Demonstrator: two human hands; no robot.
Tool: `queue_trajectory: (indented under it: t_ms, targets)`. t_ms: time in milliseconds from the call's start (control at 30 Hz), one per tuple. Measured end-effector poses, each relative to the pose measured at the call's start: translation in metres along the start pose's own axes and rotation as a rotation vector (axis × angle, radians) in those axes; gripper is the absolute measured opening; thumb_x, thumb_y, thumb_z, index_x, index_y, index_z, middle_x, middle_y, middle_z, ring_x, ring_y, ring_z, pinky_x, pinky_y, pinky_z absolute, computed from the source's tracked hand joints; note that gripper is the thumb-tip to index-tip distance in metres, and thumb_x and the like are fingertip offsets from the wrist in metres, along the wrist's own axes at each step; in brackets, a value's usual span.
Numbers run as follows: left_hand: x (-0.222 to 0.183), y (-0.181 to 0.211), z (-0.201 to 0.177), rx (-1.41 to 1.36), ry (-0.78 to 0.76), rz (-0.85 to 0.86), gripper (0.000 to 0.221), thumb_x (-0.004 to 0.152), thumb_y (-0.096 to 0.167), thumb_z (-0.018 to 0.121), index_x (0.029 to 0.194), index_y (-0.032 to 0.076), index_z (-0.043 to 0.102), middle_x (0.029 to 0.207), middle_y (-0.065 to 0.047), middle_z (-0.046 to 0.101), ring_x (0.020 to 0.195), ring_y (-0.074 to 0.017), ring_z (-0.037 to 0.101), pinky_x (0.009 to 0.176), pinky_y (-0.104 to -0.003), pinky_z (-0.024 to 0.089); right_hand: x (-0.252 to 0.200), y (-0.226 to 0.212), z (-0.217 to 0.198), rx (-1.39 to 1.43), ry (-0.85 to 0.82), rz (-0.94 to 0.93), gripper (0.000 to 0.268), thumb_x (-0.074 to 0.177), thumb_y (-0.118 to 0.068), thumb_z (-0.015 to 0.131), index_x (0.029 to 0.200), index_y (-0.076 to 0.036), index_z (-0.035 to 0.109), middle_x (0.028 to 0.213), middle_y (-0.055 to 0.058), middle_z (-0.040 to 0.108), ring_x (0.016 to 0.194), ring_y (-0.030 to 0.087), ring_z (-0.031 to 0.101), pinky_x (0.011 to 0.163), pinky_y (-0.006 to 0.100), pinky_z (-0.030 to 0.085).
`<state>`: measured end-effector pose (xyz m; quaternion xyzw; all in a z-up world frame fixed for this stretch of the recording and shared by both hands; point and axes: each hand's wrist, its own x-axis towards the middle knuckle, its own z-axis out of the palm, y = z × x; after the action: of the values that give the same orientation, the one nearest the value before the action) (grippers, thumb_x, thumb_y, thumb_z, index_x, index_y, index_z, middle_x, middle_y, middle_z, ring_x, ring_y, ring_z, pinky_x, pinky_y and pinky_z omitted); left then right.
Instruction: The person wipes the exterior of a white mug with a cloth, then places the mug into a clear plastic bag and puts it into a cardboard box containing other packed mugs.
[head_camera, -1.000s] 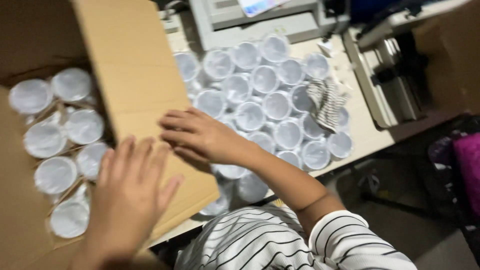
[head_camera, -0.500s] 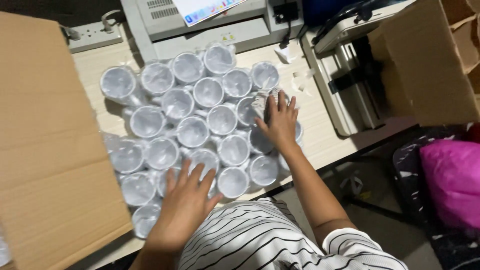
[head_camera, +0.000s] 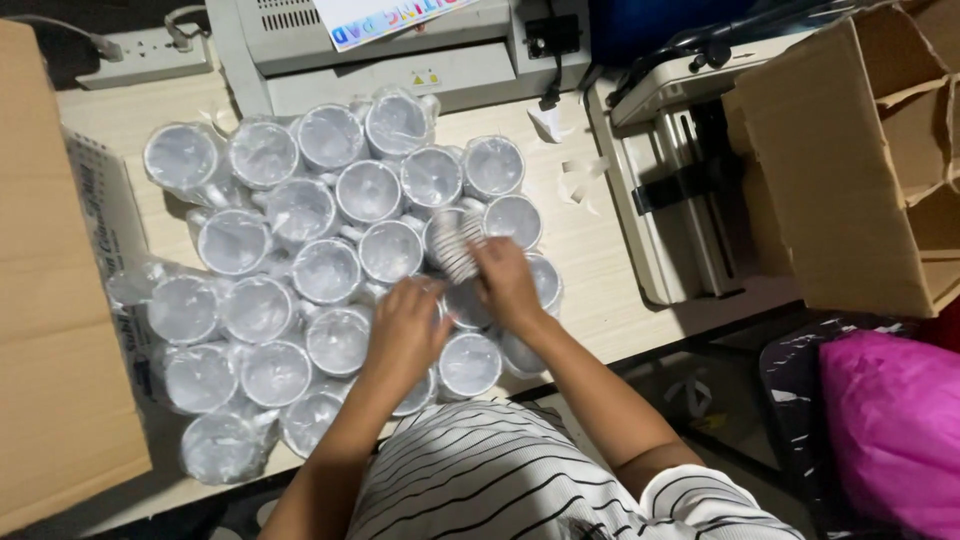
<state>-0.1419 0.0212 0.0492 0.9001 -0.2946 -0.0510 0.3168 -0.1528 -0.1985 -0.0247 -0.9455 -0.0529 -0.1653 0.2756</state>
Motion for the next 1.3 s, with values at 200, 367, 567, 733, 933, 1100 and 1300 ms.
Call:
queue_trajectory:
  t_ms: [200,367,567,733,933,1100,1300]
  targets:
    - [-0.001,-0.007,0.009,-0.152,0.35,-0.05,0.061,0.09,0.005,0.061,0.145,-0.011,0.04,0.148,-0.034,0.041,0.135,-0.0522,0.045,0.11,-0.055,0.04,0.0,-0.055,-0.004,0.145,-0.14,-0.184,0.069,0.07,-0.003,0.076,0.137,-0.009,0.059,0.131,0.018,0.06,0.124,0.039,0.055,0.104,0.05,0.045]
    - [0.002,-0.006,0.019,-0.011,0.267,-0.017,0.056,0.088,0.001,0.056,0.143,-0.007,0.045,0.153,-0.031,0.038,0.139,-0.0506,0.043,0.114,-0.055,0.039,0.001,-0.061,0.011,0.08,-0.177,-0.074,0.068,0.08,-0.012,0.075,0.144,-0.005,0.053,0.139,0.022,0.055,0.133,0.042,0.048,0.105,0.053,0.042]
    - [0.002,-0.019,0.033,-0.016,0.143,0.008,0.055,0.09,0.008,0.059,0.142,-0.006,0.048,0.144,-0.029,0.048,0.137,-0.0474,0.045,0.113,-0.054,0.038,0.041,-0.017,-0.003,0.271,-0.38,-0.021,0.063,0.084,-0.018,0.075,0.141,0.0,0.055,0.136,0.025,0.057,0.129,0.041,0.051,0.105,0.049,0.043]
    - [0.003,-0.027,0.039,0.025,0.124,0.005,0.045,0.091,0.018,0.064,0.129,-0.005,0.058,0.139,-0.026,0.055,0.136,-0.0451,0.045,0.111,-0.053,0.039,0.097,0.031,-0.015,0.105,-0.17,0.085,0.043,0.093,-0.023,0.072,0.131,-0.006,0.064,0.131,0.017,0.066,0.123,0.035,0.061,0.104,0.044,0.05]
    - [0.015,-0.02,0.023,-0.045,0.259,-0.033,0.021,0.091,0.012,0.057,0.108,0.002,0.063,0.118,-0.016,0.063,0.117,-0.0351,0.057,0.104,-0.051,0.043,0.133,0.081,0.028,-0.266,-0.375,0.191,0.044,0.082,-0.029,0.071,0.122,-0.008,0.068,0.131,0.017,0.066,0.114,0.037,0.063,0.084,0.058,0.047]
    - [0.024,-0.016,0.019,-0.047,0.327,0.054,0.017,0.093,0.013,0.065,0.104,0.002,0.062,0.113,-0.015,0.062,0.113,-0.0342,0.057,0.102,-0.049,0.043,0.15,0.087,0.04,-0.273,-0.726,0.465,0.037,0.095,-0.044,0.063,0.114,-0.013,0.073,0.115,0.016,0.072,0.108,0.037,0.068,0.09,0.052,0.054]
    - [0.026,-0.017,0.022,-0.081,0.345,0.058,0.02,0.091,0.013,0.068,0.107,0.001,0.064,0.115,-0.014,0.063,0.117,-0.0343,0.056,0.102,-0.049,0.043,0.15,0.065,0.029,-0.352,-0.621,0.456,0.041,0.09,-0.049,0.071,0.102,-0.01,0.075,0.105,0.017,0.074,0.098,0.037,0.07,0.084,0.053,0.053]
